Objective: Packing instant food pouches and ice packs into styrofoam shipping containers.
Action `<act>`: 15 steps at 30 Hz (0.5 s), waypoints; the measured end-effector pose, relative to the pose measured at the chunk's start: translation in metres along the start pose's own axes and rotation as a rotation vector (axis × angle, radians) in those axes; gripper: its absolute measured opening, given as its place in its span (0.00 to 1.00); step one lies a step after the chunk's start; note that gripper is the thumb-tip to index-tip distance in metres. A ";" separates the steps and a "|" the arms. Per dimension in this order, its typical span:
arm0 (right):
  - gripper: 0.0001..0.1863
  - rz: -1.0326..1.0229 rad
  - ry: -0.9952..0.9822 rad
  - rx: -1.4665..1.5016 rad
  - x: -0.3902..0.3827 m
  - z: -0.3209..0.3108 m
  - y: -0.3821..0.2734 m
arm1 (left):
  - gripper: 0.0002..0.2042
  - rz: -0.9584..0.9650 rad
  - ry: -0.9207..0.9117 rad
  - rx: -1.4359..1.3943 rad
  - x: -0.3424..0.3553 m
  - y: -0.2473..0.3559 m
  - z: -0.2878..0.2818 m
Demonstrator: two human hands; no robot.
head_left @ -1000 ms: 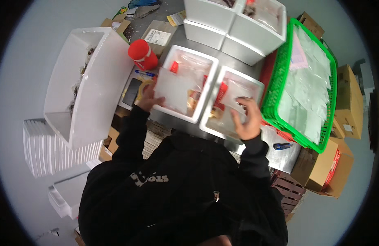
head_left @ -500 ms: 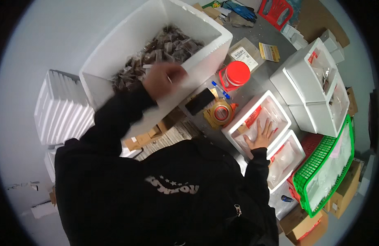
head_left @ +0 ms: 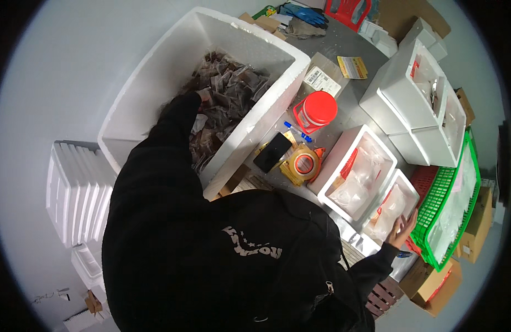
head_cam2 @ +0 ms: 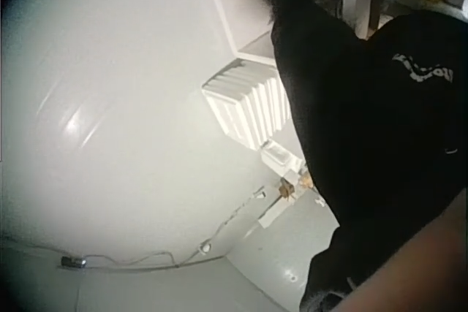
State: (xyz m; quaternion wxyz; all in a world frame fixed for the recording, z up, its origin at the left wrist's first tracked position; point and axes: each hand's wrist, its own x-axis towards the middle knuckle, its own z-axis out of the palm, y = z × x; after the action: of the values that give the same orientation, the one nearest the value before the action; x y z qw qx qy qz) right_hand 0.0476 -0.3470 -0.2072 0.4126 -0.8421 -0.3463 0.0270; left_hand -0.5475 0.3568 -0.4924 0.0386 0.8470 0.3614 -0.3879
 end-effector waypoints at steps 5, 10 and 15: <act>0.29 0.068 0.139 -0.085 -0.036 -0.021 0.036 | 0.12 -0.181 -0.069 -0.166 -0.039 0.031 -0.041; 0.29 0.138 0.153 -0.095 -0.061 -0.039 0.031 | 0.11 -0.110 0.343 -0.610 -0.171 0.072 -0.178; 0.30 0.189 0.126 -0.067 -0.052 -0.035 0.042 | 0.02 0.156 0.294 0.206 -0.148 0.124 -0.175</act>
State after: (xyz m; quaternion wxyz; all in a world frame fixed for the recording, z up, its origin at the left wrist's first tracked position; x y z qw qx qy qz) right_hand 0.0429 -0.4196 -0.2264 0.4010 -0.8842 -0.2394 0.0011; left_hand -0.4226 0.2396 -0.2958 -0.0718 0.9194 0.2548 -0.2909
